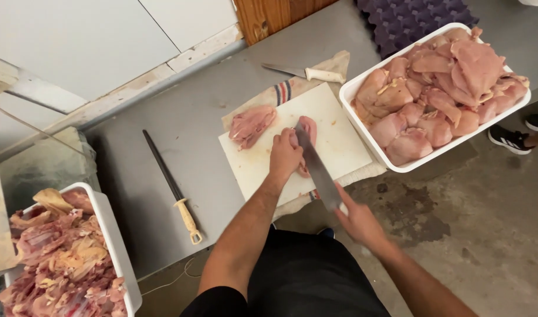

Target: Slicing raw chicken breasts into thinner fillets on a cutting board.

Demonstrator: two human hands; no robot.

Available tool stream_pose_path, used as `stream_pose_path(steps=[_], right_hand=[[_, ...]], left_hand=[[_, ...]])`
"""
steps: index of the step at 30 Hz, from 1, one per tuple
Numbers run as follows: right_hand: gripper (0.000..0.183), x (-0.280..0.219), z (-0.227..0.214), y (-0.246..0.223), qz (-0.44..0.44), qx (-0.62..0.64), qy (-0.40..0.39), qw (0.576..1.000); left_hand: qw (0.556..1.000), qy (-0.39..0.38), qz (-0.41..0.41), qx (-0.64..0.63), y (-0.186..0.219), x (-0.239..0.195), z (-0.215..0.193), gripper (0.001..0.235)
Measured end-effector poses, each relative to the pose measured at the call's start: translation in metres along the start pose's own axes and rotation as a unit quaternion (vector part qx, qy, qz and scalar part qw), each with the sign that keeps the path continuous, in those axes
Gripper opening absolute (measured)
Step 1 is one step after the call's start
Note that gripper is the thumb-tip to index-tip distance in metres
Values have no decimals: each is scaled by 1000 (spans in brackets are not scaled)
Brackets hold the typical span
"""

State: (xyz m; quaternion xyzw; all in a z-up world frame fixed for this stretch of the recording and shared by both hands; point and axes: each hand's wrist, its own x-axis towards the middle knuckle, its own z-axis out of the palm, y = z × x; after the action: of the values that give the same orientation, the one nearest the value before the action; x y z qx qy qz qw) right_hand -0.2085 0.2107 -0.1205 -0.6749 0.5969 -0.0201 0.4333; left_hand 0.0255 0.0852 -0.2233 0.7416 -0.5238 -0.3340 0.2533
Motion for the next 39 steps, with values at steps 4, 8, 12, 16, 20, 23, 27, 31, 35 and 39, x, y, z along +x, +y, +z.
stream_pose_path(steps=[4,8,12,16,20,23,27,31,35,39], right_hand=[[72,-50,14,27,56,-30,-14,998],[71,-73,10,35,101,-9,-40,994],[71,-52,1,9,81,47,-1,996],[70,16,16,-3,18,80,40,996],[70,60,28,-7,-15,121,69,990],[71,72,37,-2,-6,129,73,989],[72,71,42,-3,8,113,65,991],[72,57,34,-15,33,92,42,994],[74,56,41,2,52,74,14,996],[76,48,45,13,59,23,-22,998]], left_hand=[[1000,7,1,-27,-8,2,4,40],[999,19,4,-49,-6,1,1,40],[998,27,8,-51,0,-6,-3,43],[998,17,11,-67,-6,0,3,49],[995,27,15,-96,20,-16,-10,66],[969,162,163,-93,30,-24,9,55],[908,192,368,48,-5,-20,51,75],[900,226,353,124,-8,-21,68,84],[901,236,339,135,-7,-21,68,88],[911,224,319,132,-13,-16,72,91]])
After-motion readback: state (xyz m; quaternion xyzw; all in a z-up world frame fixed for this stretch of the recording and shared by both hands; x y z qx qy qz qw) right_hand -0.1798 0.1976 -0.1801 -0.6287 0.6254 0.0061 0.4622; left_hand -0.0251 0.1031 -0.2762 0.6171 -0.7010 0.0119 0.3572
